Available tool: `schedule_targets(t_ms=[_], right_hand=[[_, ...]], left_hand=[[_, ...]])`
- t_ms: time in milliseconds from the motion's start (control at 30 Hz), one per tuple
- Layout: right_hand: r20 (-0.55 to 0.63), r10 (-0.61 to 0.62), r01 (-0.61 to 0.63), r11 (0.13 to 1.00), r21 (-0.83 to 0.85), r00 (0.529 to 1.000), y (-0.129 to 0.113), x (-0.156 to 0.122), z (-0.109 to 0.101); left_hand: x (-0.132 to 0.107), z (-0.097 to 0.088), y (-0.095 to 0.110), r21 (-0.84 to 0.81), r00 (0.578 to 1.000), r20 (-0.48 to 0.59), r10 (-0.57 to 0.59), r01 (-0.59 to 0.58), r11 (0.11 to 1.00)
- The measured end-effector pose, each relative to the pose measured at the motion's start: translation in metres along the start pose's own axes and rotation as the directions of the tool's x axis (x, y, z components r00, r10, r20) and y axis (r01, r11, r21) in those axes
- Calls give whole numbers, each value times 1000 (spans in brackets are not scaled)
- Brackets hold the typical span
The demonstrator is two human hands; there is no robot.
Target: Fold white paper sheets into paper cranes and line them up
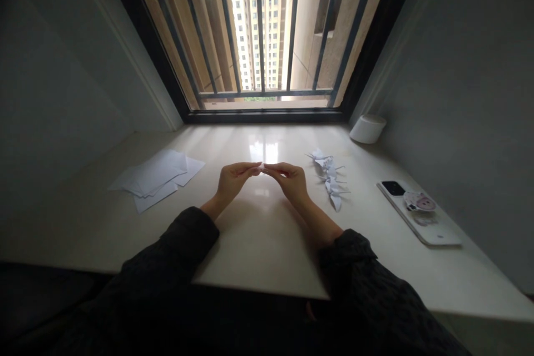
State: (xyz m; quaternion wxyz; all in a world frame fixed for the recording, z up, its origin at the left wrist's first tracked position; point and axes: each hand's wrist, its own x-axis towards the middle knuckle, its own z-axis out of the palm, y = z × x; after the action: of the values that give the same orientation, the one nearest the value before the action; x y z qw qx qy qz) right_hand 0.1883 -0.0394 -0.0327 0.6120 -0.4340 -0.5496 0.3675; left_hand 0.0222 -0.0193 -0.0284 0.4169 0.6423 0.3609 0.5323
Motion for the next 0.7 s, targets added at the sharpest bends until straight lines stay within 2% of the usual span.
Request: schedule_targets(t_ms=[300, 433, 700], right_hand=[[-34, -64, 62, 996, -71, 997, 2, 0, -2], [-24, -7, 7, 1000, -6, 1000, 2, 0, -1], [44, 83, -86, 993, 77, 996, -3, 2, -1]], left_hand=[[1, 0, 0, -48, 999, 10, -32, 33, 998], [2, -1, 1, -66, 1000, 3, 10, -10, 998], [2, -2, 2, 47, 995, -46, 86, -84, 995]])
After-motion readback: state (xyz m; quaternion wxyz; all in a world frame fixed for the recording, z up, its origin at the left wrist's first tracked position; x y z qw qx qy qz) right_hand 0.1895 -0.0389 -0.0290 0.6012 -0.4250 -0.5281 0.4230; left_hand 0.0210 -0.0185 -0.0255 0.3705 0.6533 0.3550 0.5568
